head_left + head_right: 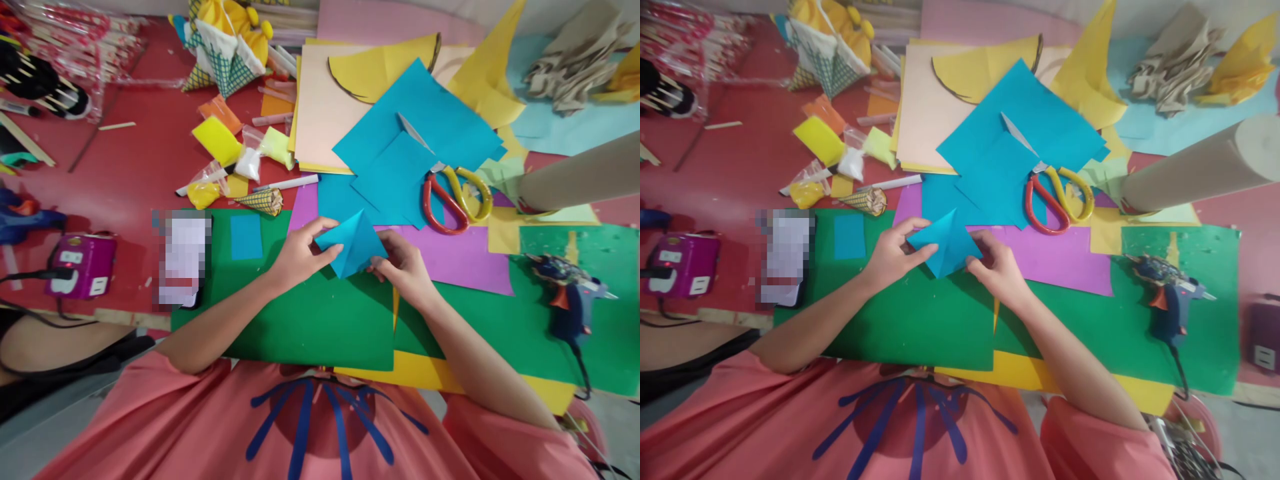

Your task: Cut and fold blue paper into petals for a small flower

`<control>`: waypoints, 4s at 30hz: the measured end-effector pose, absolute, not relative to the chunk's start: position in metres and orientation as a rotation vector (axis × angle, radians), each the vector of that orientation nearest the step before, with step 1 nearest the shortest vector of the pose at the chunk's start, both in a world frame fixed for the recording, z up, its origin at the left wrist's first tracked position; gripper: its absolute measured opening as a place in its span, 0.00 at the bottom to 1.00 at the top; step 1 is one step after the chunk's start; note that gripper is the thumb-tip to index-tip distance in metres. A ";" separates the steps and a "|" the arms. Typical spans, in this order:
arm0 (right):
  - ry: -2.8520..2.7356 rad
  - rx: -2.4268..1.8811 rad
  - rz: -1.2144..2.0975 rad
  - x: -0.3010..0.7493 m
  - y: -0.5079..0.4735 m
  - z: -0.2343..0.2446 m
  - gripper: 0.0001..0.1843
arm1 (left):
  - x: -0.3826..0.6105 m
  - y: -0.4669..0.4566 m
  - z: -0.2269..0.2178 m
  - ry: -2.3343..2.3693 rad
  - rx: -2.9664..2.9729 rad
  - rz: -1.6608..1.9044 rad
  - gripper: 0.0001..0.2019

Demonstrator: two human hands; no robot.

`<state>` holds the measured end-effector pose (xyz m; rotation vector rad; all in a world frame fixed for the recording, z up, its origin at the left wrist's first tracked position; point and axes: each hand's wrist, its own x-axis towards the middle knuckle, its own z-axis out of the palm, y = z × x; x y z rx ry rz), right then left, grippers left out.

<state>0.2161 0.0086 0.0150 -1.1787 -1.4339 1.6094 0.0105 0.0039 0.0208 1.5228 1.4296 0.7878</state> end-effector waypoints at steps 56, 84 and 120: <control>-1.284 -1.202 1.348 0.211 0.000 0.007 0.08 | 0.011 0.001 0.017 1.171 2.052 1.146 0.14; -1.886 -1.048 0.671 0.218 0.005 0.013 0.14 | 0.009 0.001 0.015 1.131 2.176 1.259 0.07; -1.686 -1.080 0.744 0.222 0.006 0.009 0.08 | 0.006 0.006 0.017 1.065 1.805 1.255 0.07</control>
